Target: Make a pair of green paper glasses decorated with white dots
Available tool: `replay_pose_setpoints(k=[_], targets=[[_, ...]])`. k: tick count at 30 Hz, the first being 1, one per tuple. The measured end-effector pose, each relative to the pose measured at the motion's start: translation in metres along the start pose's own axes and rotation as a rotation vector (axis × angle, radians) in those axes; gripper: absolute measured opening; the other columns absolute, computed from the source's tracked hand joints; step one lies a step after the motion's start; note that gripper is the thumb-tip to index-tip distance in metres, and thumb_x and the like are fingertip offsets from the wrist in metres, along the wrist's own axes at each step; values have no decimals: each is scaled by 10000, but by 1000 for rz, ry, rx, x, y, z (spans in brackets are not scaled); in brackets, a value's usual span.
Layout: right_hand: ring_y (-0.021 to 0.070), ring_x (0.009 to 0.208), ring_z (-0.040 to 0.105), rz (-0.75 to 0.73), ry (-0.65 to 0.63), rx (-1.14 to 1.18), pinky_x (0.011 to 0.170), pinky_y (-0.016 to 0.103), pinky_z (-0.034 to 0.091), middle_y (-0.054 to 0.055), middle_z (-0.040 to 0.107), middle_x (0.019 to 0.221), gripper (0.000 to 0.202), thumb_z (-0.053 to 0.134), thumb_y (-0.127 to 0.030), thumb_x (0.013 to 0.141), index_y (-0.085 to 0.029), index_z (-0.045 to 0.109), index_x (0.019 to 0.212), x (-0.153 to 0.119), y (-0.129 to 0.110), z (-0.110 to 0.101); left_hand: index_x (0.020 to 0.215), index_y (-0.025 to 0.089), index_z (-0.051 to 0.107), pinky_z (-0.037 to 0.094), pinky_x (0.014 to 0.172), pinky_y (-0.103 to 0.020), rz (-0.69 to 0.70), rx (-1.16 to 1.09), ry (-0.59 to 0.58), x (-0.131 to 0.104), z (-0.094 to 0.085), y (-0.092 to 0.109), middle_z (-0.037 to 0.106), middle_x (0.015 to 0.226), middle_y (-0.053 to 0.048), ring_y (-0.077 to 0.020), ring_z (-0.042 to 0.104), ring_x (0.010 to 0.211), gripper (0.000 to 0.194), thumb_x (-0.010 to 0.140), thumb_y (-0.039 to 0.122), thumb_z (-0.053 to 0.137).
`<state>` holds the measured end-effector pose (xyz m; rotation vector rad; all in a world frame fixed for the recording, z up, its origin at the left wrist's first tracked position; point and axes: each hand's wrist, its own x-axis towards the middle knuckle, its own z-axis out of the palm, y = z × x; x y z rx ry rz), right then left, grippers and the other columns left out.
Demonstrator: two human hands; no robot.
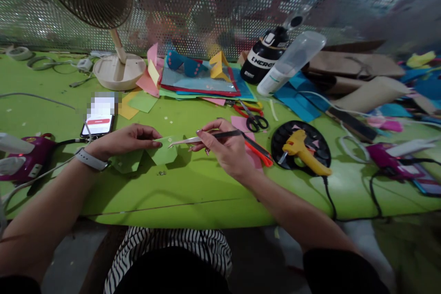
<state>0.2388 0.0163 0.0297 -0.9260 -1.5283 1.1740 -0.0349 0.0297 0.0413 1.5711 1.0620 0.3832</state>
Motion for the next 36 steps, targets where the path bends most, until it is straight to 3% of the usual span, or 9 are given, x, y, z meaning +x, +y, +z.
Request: replay_pose_setpoints(k=[6, 36], targets=[[172, 571, 717, 74, -3, 49, 416, 216, 465, -24, 706, 646, 276, 719, -414, 819, -224, 529, 882, 4, 7, 2, 975, 149, 693, 426, 652, -241, 14, -17, 0, -1, -1, 0, 695, 876, -39, -118, 559, 717, 318, 798, 413, 682], [165, 550, 711, 65, 32, 70, 416, 205, 446, -39, 700, 634, 283, 719, -397, 819, -226, 507, 900, 6, 10, -1, 931, 139, 694, 436, 626, -210, 32, -100, 24, -7, 1, 7, 681, 846, -34, -99, 557, 700, 276, 788, 375, 703]])
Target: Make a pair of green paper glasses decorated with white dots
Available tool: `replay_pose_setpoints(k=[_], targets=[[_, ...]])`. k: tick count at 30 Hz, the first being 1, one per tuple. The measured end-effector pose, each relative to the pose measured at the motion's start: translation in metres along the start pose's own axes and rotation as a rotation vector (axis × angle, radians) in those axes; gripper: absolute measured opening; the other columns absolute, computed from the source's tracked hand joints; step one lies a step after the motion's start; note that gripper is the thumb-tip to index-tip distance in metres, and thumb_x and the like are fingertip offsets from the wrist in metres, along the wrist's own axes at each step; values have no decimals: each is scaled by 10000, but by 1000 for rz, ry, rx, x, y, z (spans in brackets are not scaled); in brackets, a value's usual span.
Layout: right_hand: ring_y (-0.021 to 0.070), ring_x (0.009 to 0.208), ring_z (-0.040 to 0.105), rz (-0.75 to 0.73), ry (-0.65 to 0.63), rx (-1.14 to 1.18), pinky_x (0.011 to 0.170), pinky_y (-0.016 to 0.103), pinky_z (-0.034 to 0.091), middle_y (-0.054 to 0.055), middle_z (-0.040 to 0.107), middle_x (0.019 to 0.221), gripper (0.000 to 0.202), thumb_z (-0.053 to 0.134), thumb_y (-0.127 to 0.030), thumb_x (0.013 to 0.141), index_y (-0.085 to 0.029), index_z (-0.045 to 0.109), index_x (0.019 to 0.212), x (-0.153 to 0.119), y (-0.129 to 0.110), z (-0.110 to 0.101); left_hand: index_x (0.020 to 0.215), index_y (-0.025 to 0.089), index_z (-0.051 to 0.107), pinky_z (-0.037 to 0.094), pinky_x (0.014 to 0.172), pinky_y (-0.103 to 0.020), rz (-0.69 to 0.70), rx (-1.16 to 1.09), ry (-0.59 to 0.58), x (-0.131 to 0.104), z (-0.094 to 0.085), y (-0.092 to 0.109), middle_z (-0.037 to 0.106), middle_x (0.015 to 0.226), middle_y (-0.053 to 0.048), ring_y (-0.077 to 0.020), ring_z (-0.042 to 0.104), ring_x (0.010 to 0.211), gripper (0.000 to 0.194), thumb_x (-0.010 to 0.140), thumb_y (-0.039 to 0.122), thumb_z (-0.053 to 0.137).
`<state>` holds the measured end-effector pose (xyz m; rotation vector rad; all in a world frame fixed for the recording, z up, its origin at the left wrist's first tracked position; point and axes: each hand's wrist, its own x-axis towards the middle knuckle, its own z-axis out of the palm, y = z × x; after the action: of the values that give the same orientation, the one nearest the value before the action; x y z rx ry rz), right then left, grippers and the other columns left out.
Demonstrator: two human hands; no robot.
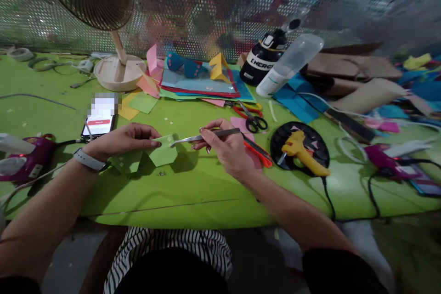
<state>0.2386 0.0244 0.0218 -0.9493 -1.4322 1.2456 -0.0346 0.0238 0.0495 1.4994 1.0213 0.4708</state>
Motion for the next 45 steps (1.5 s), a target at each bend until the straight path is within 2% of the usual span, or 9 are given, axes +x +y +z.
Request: replay_pose_setpoints(k=[17, 22, 27, 30, 33, 35, 38, 42, 45], targets=[[173, 547, 705, -30, 11, -36, 423, 222, 450, -42, 684, 614, 289, 715, -418, 818, -233, 506, 893, 1, -3, -1, 946, 150, 695, 436, 647, -221, 18, 16, -21, 1, -1, -3, 685, 849, -24, -99, 566, 706, 226, 820, 336, 680], [199, 621, 718, -207, 89, -235, 467, 279, 510, 8, 714, 693, 235, 657, -466, 855, -246, 581, 884, 9, -15, -17, 937, 157, 696, 447, 674, -243, -18, 56, 6, 2, -5, -5, 695, 867, -28, -115, 580, 728, 253, 799, 369, 695], [247, 973, 708, -482, -195, -815, 857, 428, 572, 61, 756, 1003, 132, 625, -302, 882, -240, 725, 942, 18, -4, -47, 949, 150, 695, 452, 690, -247, -23, 57, -1, 3, -7, -7, 706, 897, -38, -120, 592, 741, 272, 777, 359, 717], [243, 1057, 684, -483, -344, -1100, 894, 431, 564, 61, 707, 1186, 283, 507, -191, 910, -256, 720, 1084, 12, 8, -63, 961, 146, 693, 445, 674, -236, -14, 62, -11, 4, -7, -8, 711, 909, -37, -117, 594, 737, 285, 772, 357, 725], [219, 1183, 618, -419, -335, -1260, 984, 417, 516, 54, 596, 1367, 452, 410, -133, 914, -248, 597, 1309, -3, 7, -83, 978, 146, 687, 443, 680, -234, -4, 71, -22, 5, -7, -10, 713, 929, -36, -117, 600, 753, 288, 771, 342, 727], [226, 1238, 575, -332, -238, -1360, 1043, 410, 467, 67, 580, 1384, 459, 398, -181, 928, -220, 548, 1359, -14, -2, -104, 979, 147, 680, 444, 692, -239, -2, 84, -27, 5, -8, -11, 713, 935, -37, -119, 605, 765, 280, 768, 325, 726], [298, 1283, 523, -28, -25, -1626, 1052, 423, 438, 168, 527, 1418, 511, 408, -257, 916, -93, 487, 1394, -28, -18, -147, 972, 144, 668, 441, 701, -248, -2, 131, -14, 6, -9, -12, 714, 922, -37, -126, 608, 772, 279, 752, 303, 731], [366, 1208, 562, 532, -90, -1835, 954, 421, 465, 269, 524, 1373, 597, 486, -378, 877, -3, 478, 1342, -41, -19, -199, 976, 140, 657, 443, 716, -260, -11, 181, -2, 7, -10, -13, 713, 921, -41, -134, 608, 781, 301, 738, 311, 729], [350, 1049, 645, 652, -163, -1816, 831, 401, 484, 248, 635, 1211, 486, 502, -359, 867, -69, 551, 1253, -46, -10, -219, 980, 143, 656, 449, 726, -272, -6, 190, -3, 8, -10, -13, 711, 920, -43, -140, 607, 784, 326, 731, 340, 730]])
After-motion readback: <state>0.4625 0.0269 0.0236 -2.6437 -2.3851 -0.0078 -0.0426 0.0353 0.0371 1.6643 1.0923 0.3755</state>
